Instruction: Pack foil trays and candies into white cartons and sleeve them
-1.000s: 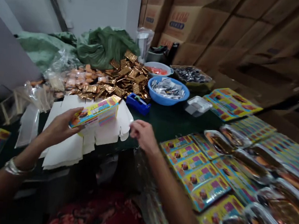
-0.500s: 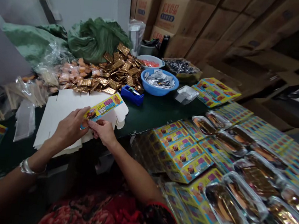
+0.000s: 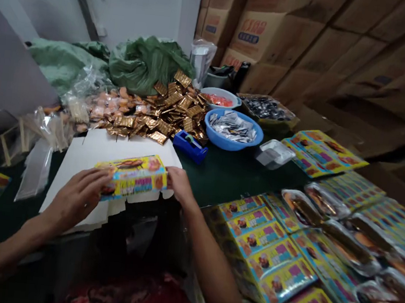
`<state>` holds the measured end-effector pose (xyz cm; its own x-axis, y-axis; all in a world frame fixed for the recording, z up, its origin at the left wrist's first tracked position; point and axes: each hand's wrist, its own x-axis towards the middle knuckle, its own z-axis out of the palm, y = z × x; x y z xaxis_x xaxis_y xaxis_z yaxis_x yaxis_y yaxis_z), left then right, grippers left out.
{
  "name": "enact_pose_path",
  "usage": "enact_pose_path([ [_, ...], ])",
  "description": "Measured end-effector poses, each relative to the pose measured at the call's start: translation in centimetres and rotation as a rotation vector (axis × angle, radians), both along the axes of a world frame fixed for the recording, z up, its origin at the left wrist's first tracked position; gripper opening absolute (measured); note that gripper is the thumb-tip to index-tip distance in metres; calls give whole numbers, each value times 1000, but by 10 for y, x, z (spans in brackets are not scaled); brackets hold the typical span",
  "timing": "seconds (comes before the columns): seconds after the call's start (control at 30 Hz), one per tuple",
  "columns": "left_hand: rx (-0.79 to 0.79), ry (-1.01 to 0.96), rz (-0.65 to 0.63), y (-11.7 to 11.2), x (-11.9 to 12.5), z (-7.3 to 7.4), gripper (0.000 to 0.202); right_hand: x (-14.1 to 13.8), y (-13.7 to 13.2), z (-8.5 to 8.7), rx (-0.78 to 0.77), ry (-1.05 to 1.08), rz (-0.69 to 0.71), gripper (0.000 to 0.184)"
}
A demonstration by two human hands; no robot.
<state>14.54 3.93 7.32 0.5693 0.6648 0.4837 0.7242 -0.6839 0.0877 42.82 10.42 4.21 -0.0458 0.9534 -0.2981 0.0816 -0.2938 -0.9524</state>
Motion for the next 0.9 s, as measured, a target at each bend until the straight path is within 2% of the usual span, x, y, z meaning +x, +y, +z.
enact_pose_path([
  [0.07,80,28,-39,-24,-4,-23,53,11,-13,-1,-106,166,11,52],
  [0.1,68,28,-51,-35,-6,-33,53,13,-19,-2,-123,201,16,60],
  [0.13,21,10,-45,-44,-10,-41,53,13,-25,-4,-115,198,23,67],
  [0.2,-148,-96,57,-57,-18,-49,61,8,-32,-6,-89,188,14,72],
  [0.27,-368,-284,201,-63,-26,-48,78,0,-39,-4,-84,190,27,67],
  [0.33,-527,-430,262,-67,-30,-41,89,-9,-45,3,-93,238,57,59],
  [0.4,-517,-471,216,-72,-32,-30,94,-17,-49,14,-109,285,90,52],
  [0.47,-359,-439,182,-77,-38,-15,98,-28,-45,25,-133,313,135,47],
  [0.53,-196,-382,222,-84,-52,5,100,-47,-33,38,-130,338,223,47],
  [0.6,-37,-323,327,-98,-69,35,93,-76,-19,60,-80,385,314,49],
  [0.7,214,-236,510,-129,-89,98,72,-125,-12,115,72,489,455,50],
  [0.8,439,-156,611,-157,-96,164,59,-162,-19,178,267,608,607,51],
  [0.87,541,-127,634,-167,-96,196,59,-176,-27,210,395,665,658,54],
  [0.9,564,-121,641,-170,-96,206,61,-179,-31,220,449,677,663,56],
])
